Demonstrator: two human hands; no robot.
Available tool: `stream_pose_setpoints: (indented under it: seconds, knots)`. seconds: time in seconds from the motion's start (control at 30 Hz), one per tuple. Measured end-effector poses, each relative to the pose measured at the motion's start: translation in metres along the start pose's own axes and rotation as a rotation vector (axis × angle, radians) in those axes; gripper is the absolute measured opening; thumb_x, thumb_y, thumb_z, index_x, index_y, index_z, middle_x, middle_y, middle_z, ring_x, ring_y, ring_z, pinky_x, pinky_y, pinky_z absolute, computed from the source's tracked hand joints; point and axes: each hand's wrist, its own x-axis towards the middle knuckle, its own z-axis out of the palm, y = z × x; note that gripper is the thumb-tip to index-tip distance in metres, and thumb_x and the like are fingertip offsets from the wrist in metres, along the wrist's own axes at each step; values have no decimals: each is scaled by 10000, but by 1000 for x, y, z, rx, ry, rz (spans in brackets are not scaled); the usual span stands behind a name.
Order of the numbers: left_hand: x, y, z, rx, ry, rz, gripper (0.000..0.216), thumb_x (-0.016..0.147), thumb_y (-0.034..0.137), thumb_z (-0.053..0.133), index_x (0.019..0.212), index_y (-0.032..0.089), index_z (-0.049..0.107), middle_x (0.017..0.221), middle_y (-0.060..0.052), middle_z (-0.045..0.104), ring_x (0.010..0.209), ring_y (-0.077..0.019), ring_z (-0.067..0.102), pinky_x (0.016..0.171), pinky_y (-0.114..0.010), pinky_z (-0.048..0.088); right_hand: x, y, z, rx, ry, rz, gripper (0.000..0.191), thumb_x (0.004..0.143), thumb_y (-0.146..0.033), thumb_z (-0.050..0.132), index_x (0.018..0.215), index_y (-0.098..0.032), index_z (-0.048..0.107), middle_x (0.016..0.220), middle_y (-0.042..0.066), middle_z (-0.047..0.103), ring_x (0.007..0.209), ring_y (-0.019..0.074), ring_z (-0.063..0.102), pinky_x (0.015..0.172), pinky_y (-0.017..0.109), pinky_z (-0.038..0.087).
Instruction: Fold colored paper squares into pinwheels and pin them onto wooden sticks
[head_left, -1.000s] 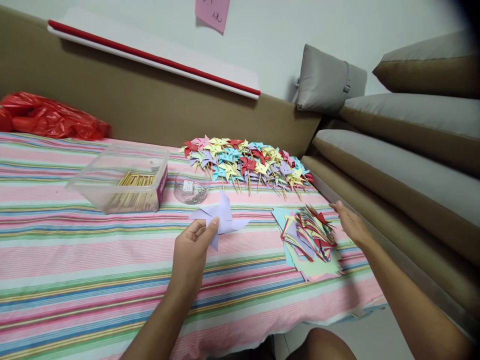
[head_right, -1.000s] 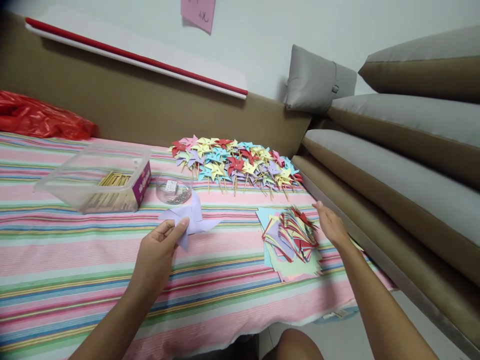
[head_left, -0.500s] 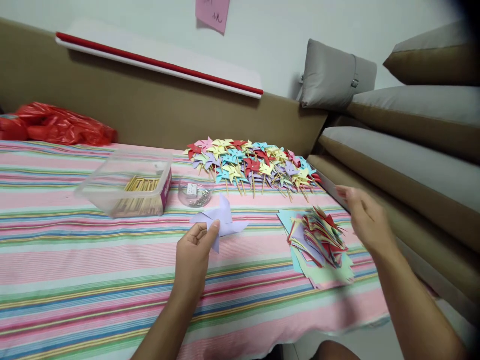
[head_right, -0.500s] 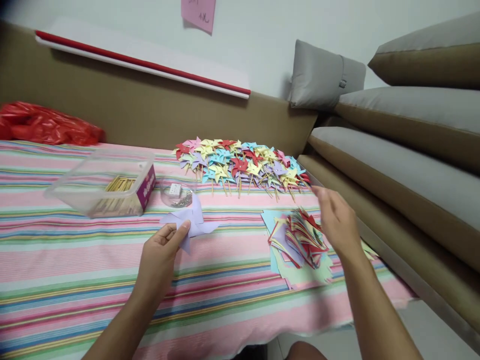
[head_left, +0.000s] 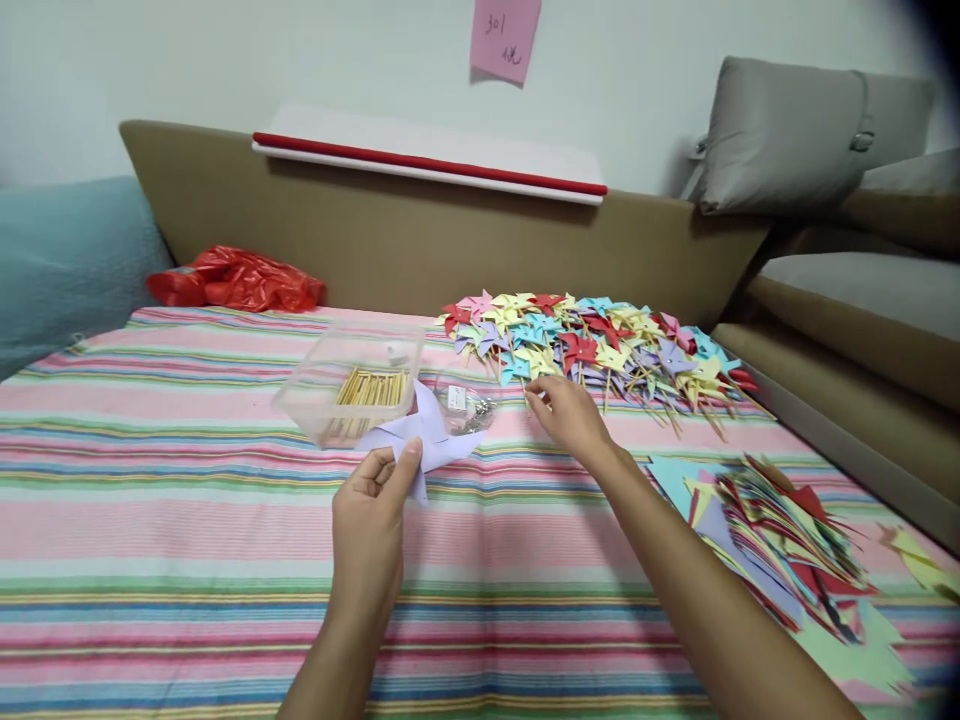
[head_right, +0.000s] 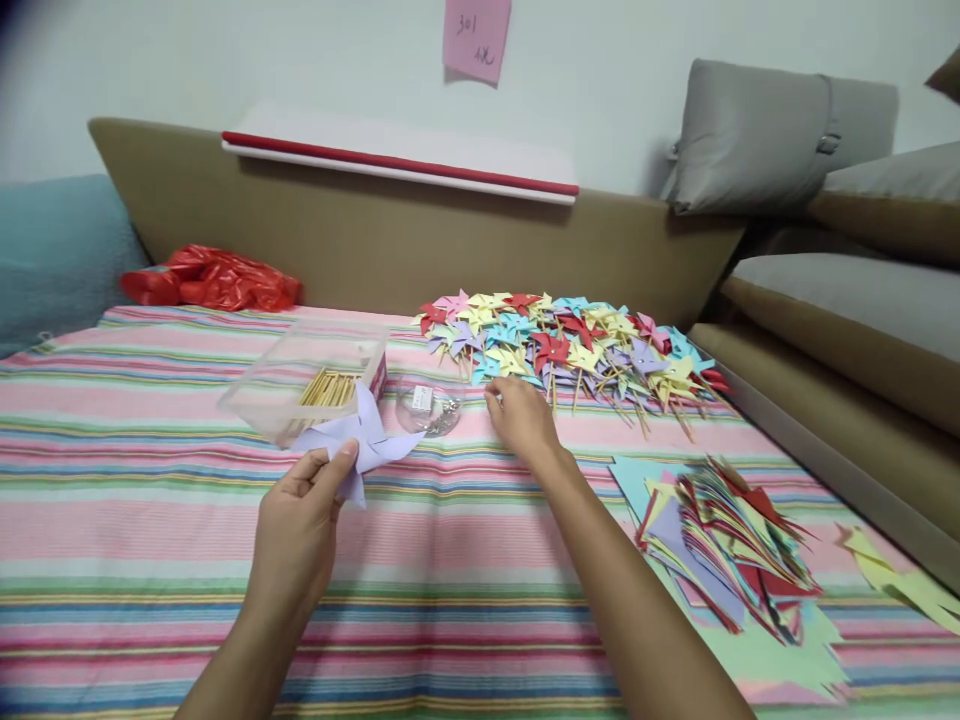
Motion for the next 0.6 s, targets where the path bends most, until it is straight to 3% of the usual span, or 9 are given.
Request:
stream_pose_setpoints:
  seconds: [0.1,0.2,0.3,0.4,0.6]
  knots:
    - [0,1,-3,10,1,32,268,722,389,847,758,171,693,724,26,600,691,-116,502,630,-219,373,28,-19,7,-68,-166,-121,237,980,-207,507,1106,-189,707,1177,97,720,1114,229,632,968,336,452]
    - [-1,4,-4,20,11,47,274,739,407,831,772,171,696,730,22,597,685,-118,490,624,-225,368,59,-36,17,-163,-438,-188,139,954,-258,610,985,-178,721,1029,49,742,935,184,680,868,325,523]
    - [-3,6,-5,24,16,44,266,764,408,816,825,171,710,751,17,596,698,-122,486,628,-228,368,83,-45,28,-307,-625,-173,212,957,-344,639,1038,-153,683,1038,49,709,882,179,683,806,366,574]
    - [-4,9,-4,24,11,29,262,776,410,807,837,175,708,755,17,592,713,-126,490,643,-229,379,96,-49,36,-441,-691,-158,240,967,-343,629,1129,-169,659,1136,69,683,959,195,678,839,388,582]
    - [-5,10,3,-25,13,-9,254,742,382,835,783,176,691,751,23,615,740,-124,524,664,-210,415,100,-58,50,-584,-654,-174,316,959,-354,637,1210,-163,635,1257,98,647,1109,245,645,954,475,536]
